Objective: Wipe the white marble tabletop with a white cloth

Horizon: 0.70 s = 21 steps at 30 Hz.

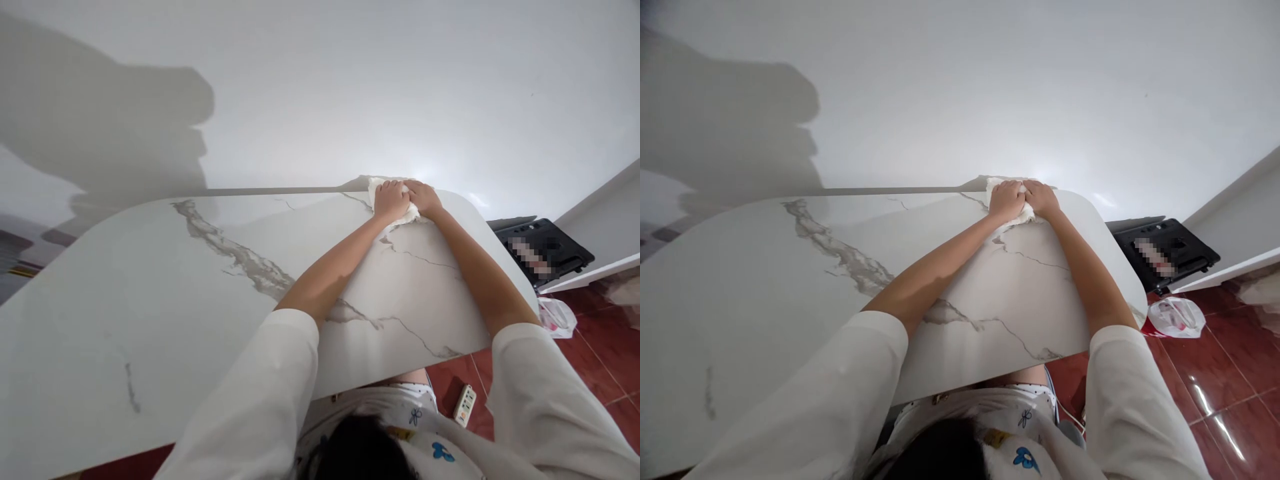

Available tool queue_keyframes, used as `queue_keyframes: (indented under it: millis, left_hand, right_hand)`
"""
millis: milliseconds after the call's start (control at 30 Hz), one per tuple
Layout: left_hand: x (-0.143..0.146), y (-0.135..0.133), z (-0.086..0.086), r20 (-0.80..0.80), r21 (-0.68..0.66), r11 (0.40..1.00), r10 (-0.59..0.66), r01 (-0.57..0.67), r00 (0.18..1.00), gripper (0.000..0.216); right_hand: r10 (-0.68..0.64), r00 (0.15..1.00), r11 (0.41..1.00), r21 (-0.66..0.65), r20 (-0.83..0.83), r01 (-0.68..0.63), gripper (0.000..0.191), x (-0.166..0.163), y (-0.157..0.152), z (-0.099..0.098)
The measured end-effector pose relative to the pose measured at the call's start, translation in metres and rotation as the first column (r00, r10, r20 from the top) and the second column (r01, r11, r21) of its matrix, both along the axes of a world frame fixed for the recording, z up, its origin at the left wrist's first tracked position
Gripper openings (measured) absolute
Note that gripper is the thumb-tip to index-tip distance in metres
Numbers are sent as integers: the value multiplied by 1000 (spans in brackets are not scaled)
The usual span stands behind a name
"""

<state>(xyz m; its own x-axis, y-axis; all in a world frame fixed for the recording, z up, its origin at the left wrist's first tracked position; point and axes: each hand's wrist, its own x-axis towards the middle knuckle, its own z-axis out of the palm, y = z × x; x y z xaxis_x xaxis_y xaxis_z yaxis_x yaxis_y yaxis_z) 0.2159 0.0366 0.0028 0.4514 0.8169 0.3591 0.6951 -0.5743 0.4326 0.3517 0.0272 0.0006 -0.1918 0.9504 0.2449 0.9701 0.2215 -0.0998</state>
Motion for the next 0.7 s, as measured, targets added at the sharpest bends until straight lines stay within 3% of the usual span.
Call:
queue_keyframes:
  millis: [167,300,533,700]
  left_hand:
    - [-23,-34,2,-40,40,999,-30,31,999,31]
    - [-48,-73,2,-75,61,997,-41,46,996,33]
    - [-92,-164,4,-231,40,994,-93,105,968,47]
    - [-116,-228,0,-212,-98,984,-169,151,963,55]
  right_hand:
    - [-71,997,997,33,-8,71,48,-21,-31,-2]
    - [-37,999,999,18,5,37,52,-41,-73,-5]
    - [-21,1000,1000,16,21,20,54,-79,-174,-6]
    - [3,1000,1000,20,20,-3,58,-99,-253,-7]
